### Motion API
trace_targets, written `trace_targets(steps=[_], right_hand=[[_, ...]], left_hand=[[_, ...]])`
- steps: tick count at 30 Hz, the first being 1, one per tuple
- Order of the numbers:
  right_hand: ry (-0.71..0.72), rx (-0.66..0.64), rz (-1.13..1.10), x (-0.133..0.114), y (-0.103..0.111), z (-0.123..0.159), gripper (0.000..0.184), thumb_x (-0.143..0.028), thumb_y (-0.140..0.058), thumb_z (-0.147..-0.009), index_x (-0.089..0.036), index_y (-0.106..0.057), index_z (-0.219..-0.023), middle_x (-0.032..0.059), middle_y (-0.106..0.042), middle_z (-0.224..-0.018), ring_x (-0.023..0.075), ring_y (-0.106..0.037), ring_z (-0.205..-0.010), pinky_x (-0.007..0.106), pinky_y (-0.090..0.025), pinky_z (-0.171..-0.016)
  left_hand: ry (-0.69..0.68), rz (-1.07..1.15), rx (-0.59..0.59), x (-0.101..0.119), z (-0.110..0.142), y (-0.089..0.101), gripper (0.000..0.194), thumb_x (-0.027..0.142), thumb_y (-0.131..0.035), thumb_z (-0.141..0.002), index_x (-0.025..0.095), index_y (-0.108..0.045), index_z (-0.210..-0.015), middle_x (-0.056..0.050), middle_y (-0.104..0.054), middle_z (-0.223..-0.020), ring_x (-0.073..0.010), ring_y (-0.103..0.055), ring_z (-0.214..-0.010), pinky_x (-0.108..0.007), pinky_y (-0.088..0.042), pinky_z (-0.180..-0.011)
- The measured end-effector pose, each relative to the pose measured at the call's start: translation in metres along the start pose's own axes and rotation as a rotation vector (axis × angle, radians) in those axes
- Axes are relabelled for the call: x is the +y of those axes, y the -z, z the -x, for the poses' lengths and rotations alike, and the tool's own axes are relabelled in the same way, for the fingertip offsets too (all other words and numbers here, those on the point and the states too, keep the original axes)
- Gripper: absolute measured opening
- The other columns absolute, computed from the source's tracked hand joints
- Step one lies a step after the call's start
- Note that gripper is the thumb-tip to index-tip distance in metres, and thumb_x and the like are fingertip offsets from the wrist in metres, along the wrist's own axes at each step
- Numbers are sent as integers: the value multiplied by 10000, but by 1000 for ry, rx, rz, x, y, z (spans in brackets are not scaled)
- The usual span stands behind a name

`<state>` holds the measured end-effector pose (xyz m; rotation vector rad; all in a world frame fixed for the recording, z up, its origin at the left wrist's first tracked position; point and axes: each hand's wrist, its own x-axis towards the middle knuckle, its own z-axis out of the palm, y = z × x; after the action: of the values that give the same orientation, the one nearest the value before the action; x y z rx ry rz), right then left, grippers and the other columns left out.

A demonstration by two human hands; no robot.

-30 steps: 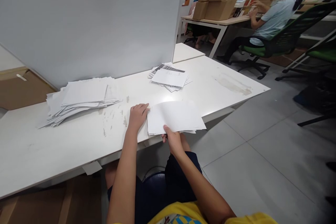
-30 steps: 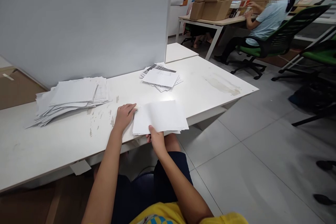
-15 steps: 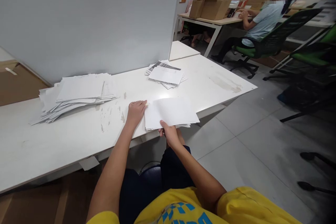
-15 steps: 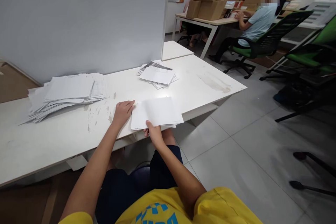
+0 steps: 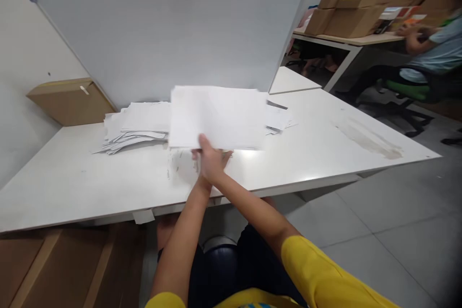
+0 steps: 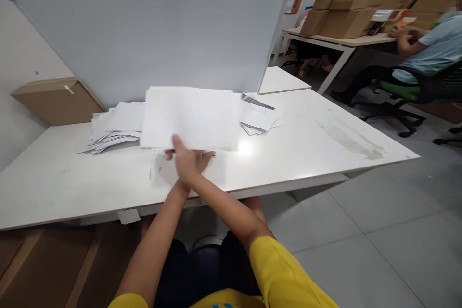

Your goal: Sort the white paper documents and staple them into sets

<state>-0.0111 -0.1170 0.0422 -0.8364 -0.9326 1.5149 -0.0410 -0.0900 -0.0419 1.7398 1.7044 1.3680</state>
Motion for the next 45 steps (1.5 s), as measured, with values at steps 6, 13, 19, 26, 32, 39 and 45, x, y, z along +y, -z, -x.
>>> trace_targets(steps=[6, 13, 19, 26, 32, 39, 45], right_hand=[[-170, -271, -253, 53, -166, -85, 370, -370, -568, -904, -186, -526, -587, -24, -528, -423, 143, -604, -591, 236, -452, -576], [-512, -316, -303, 90, -229, -100, 288, -199, -497, -964, -139, -518, -683, -39, -547, -495, 95, -542, -508, 231, -473, -590], [-566, -661, -376, 81, -218, -77, 278, -336, -689, -849, -137, -601, -1022, 44, -689, -868, 167, -657, -934, 329, -527, -842], [331, -574, 299, 42, -42, -129, 559, -287, -585, -857, -209, -438, -1391, 35, -658, -1219, 191, -621, -1099, 351, -494, -960], [473, 16, 1392, -43, 193, -191, 594, -265, -572, -858, -82, -415, -1400, 194, -480, -1429, 290, -408, -1348, 446, -288, -1129], [424, 212, 1676, -33, 273, -188, 376, -368, -452, -937, -139, -587, -1203, 164, -599, -1296, 287, -515, -1195, 493, -205, -1113], [558, 236, 1781, -31, 264, -201, 343, -253, -344, -968, -150, -668, -929, 131, -701, -1015, 254, -587, -960, 392, -290, -958]], left_hand=[[-70, -444, -70, -3, 0, 0, 449, 517, -549, -876, 192, -636, -1173, -127, -653, -1204, -336, -409, -1326, -518, -255, -1126], [-49, -614, -131, -6, 2, -4, 488, 564, -467, -903, 220, -610, -1218, -86, -657, -1215, -306, -421, -1323, -469, -327, -1110], [-83, -599, -114, -10, -2, -6, 498, 552, -490, -895, 190, -620, -1212, -117, -663, -1199, -326, -434, -1307, -479, -344, -1090], [-154, -547, -89, -15, -20, -1, 415, 420, -533, -868, 127, -670, -1128, -167, -675, -1154, -377, -494, -1230, -512, -364, -1056], [-236, -526, -38, -12, -23, 3, 461, 445, -450, -896, 115, -672, -1130, -148, -691, -1138, -367, -483, -1230, -496, -368, -1055], [-216, -534, -54, -14, -17, 5, 511, 453, -411, -910, 117, -621, -1232, -142, -665, -1209, -350, -473, -1249, -489, -384, -1049], [-220, -533, -55, -15, -13, 6, 510, 428, -389, -922, 120, -585, -1277, -139, -654, -1223, -336, -476, -1245, -472, -390, -1050]])
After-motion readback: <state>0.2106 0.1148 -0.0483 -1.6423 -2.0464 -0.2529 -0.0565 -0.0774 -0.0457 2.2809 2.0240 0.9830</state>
